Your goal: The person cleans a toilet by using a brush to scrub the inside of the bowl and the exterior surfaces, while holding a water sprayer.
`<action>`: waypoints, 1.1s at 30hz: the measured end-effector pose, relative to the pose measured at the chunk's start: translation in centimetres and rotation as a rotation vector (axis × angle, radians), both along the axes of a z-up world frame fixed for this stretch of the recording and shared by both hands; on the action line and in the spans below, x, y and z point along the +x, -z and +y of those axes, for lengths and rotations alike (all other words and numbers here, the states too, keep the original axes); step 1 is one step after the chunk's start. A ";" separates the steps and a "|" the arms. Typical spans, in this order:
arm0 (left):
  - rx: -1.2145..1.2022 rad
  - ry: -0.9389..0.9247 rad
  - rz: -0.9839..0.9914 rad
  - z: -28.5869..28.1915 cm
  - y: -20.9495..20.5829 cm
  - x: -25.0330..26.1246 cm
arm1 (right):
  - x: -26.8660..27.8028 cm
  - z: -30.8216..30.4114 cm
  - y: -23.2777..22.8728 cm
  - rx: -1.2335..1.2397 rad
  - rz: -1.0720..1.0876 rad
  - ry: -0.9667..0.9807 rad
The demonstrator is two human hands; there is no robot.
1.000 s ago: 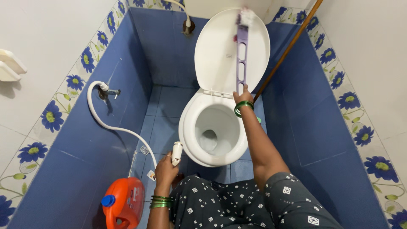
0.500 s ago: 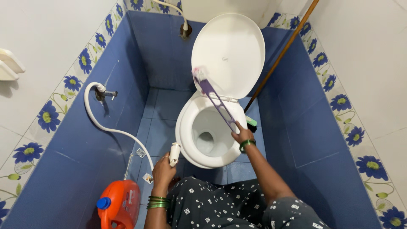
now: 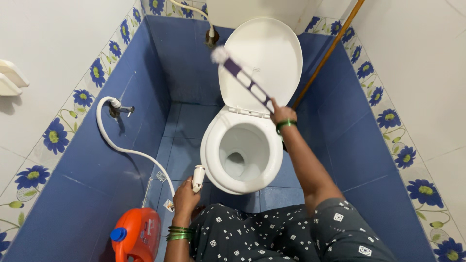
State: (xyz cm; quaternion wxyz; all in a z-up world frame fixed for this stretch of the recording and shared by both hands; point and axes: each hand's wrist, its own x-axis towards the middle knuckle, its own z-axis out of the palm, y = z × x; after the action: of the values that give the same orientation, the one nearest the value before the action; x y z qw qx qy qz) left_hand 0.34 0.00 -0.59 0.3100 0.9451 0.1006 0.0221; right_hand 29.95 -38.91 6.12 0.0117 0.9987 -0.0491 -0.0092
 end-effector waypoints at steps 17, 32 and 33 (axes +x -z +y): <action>0.003 0.016 -0.073 -0.2 0.2 -0.1 | -17.9 1.1 12.9 0.592 -0.195 0.539; 0.012 0.032 -0.080 -0.1 -0.4 0.0 | -14.3 0.2 10.0 0.509 0.087 0.204; 0.013 0.029 -0.067 0.0 -0.4 0.0 | -15.2 -0.6 10.0 0.496 0.085 0.213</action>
State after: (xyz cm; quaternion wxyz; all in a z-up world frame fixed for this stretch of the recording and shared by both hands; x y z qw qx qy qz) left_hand 0.37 -0.04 -0.16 0.3074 0.9472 0.0763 0.0501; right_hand 14.76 -39.47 -3.90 -0.2322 0.9590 -0.1493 -0.0643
